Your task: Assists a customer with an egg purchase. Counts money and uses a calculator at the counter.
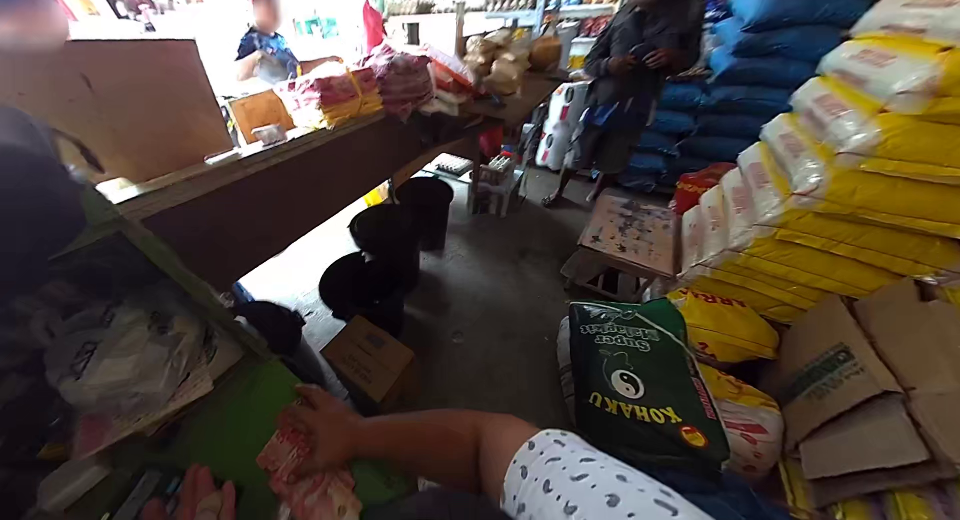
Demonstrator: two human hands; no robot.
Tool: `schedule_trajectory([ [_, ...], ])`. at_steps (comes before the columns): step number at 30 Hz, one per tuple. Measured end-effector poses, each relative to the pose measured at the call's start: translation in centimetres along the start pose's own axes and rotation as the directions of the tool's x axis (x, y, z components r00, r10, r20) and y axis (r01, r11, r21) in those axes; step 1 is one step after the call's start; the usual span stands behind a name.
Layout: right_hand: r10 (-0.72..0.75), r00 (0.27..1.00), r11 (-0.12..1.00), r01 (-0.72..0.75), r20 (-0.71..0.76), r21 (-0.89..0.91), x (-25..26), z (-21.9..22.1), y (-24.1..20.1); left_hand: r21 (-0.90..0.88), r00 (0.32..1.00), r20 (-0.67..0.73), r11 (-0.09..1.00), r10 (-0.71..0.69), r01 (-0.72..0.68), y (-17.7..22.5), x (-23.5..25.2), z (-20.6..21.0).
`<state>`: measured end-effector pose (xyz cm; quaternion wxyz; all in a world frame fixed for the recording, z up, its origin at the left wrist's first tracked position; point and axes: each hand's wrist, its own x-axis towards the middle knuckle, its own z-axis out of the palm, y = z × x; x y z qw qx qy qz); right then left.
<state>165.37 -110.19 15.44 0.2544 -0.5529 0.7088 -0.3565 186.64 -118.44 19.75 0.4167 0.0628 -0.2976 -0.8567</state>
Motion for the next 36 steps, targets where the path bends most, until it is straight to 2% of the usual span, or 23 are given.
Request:
schedule_trajectory([
  [3,-0.005,1.0,1.0,0.004,-0.014,-0.028,-0.3,-0.1,-0.3,0.086,0.996,-0.084,0.996,0.042,-0.035,0.1,0.1,-0.4],
  [10,0.081,0.994,0.997,-0.08,0.069,-0.018,0.4,0.1,-0.3,-0.074,0.959,-0.282,0.997,0.008,-0.03,0.7,0.9,0.4],
  [13,0.074,0.996,0.997,-0.075,0.044,0.023,0.7,0.6,0.1,-0.127,0.974,-0.226,0.992,-0.013,-0.017,0.7,0.8,-0.8],
  [18,0.055,0.998,0.998,-0.054,0.018,-0.018,0.5,1.0,0.3,-0.097,0.983,-0.168,0.993,-0.077,0.061,0.6,0.4,-1.9],
  [23,0.073,0.996,0.994,-0.069,0.051,-0.084,0.5,1.2,0.2,0.028,0.974,-0.18,0.99,-0.134,0.141,-0.5,-0.4,-3.3],
  [30,0.057,0.997,0.988,-0.05,0.042,-0.148,0.5,1.3,0.4,0.023,0.984,-0.163,0.997,-0.071,0.076,-0.2,-0.7,-3.2],
  [33,0.053,0.998,0.992,-0.049,0.026,-0.12,0.4,1.3,0.4,-0.029,0.998,-0.062,0.999,-0.026,0.024,1.3,-1.1,-1.4],
  [36,0.06,0.998,0.995,-0.059,0.01,-0.084,0.3,1.1,0.0,0.123,0.987,0.153,0.992,-0.053,0.034,3.2,-2.3,1.5],
])
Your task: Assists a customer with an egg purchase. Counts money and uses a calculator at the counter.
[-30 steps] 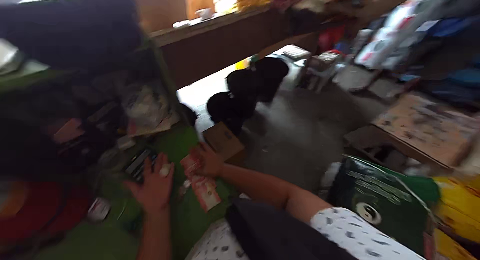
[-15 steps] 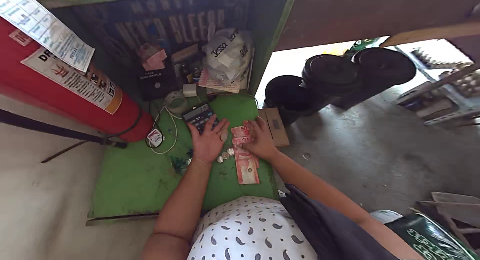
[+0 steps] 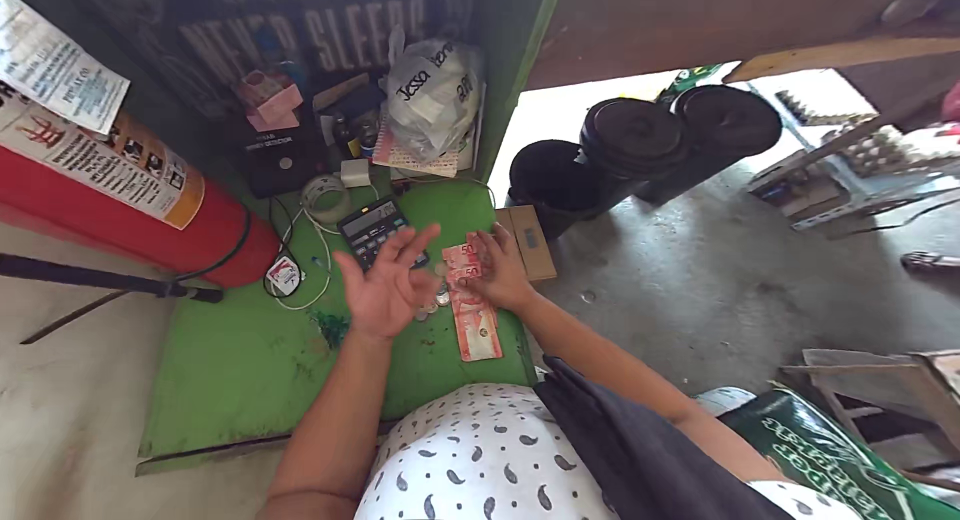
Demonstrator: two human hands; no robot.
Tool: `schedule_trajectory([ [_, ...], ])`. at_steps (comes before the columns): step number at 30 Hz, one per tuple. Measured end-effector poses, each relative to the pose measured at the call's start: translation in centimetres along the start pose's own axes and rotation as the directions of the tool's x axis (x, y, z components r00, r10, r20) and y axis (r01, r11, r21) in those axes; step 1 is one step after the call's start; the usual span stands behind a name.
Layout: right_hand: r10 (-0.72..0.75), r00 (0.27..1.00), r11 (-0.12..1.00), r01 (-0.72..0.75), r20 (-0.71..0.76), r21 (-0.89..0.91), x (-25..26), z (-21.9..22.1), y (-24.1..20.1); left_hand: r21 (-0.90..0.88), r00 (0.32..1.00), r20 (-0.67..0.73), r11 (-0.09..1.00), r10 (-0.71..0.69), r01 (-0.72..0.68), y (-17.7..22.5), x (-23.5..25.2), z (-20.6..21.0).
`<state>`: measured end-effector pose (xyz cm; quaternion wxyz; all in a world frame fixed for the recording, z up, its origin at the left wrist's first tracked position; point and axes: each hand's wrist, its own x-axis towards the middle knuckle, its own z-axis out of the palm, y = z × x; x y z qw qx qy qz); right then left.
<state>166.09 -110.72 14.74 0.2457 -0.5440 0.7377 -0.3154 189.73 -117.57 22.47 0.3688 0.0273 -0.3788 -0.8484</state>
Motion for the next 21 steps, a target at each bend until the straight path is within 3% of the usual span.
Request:
schedule_trajectory([
  [3,0.001,1.0,0.997,0.0,-0.02,0.074,-0.3,-0.3,-0.1,0.209,0.938,0.347,0.973,0.016,-0.094,-0.2,-1.0,1.9],
  [5,-0.03,0.998,0.989,0.038,-0.062,0.143,-0.4,-0.1,0.4,0.372,0.891,0.454,0.912,-0.014,-0.175,-2.2,-2.0,2.0],
  [10,-0.045,0.985,0.98,0.076,-0.165,0.186,-0.8,0.4,0.8,0.652,0.856,0.509,0.69,-0.09,-0.315,-9.3,-4.6,-1.3],
  [21,-0.033,0.985,0.978,0.067,-0.171,0.197,-0.8,0.4,0.7,0.624,0.881,0.474,0.713,-0.019,-0.32,-7.7,-6.5,-1.2],
])
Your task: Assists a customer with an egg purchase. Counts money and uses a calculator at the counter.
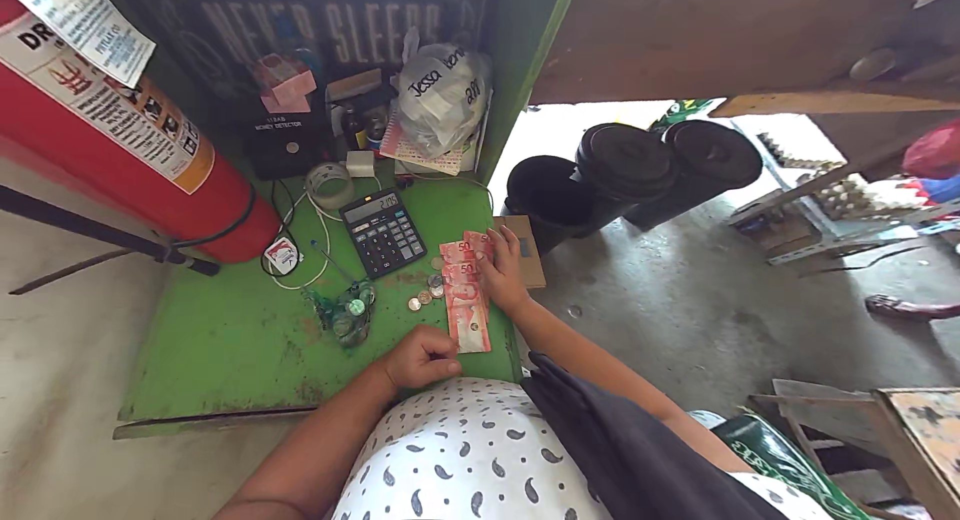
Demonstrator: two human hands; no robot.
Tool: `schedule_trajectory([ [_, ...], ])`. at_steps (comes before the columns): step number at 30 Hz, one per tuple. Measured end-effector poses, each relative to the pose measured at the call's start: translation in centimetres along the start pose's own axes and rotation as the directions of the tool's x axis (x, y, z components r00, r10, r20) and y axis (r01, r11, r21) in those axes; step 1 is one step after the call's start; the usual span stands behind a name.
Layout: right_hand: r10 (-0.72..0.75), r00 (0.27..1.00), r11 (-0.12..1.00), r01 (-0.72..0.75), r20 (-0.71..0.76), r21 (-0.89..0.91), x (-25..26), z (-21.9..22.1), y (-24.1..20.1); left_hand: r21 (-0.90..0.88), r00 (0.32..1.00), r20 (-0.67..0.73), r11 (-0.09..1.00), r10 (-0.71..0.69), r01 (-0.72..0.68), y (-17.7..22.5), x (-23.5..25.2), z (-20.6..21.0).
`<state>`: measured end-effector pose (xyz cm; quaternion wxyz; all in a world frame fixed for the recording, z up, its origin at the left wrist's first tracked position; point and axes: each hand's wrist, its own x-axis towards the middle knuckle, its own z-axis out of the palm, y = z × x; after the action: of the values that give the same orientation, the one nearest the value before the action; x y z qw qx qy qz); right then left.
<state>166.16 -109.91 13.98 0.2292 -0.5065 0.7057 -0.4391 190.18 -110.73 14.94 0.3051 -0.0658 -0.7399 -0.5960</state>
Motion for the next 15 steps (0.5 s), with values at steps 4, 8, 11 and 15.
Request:
schedule_trajectory([
  [4,0.014,1.0,1.0,-0.015,-0.011,-0.015,0.0,0.1,0.2,-0.014,0.994,0.007,0.993,0.114,-0.114,3.5,1.5,-0.6],
  [8,0.005,1.0,1.0,-0.005,-0.016,-0.019,-0.1,-0.2,0.1,0.063,0.998,-0.021,0.997,0.051,-0.049,0.2,1.3,-1.1],
  [11,-0.008,1.0,0.999,0.007,-0.007,-0.031,0.1,-0.2,-0.1,0.025,0.989,0.04,0.989,0.142,-0.143,2.0,3.7,-0.5],
  [15,0.004,1.0,0.999,-0.004,-0.002,-0.042,0.0,-0.2,0.5,-0.122,0.902,0.181,0.919,0.393,-0.376,9.3,9.1,0.6],
])
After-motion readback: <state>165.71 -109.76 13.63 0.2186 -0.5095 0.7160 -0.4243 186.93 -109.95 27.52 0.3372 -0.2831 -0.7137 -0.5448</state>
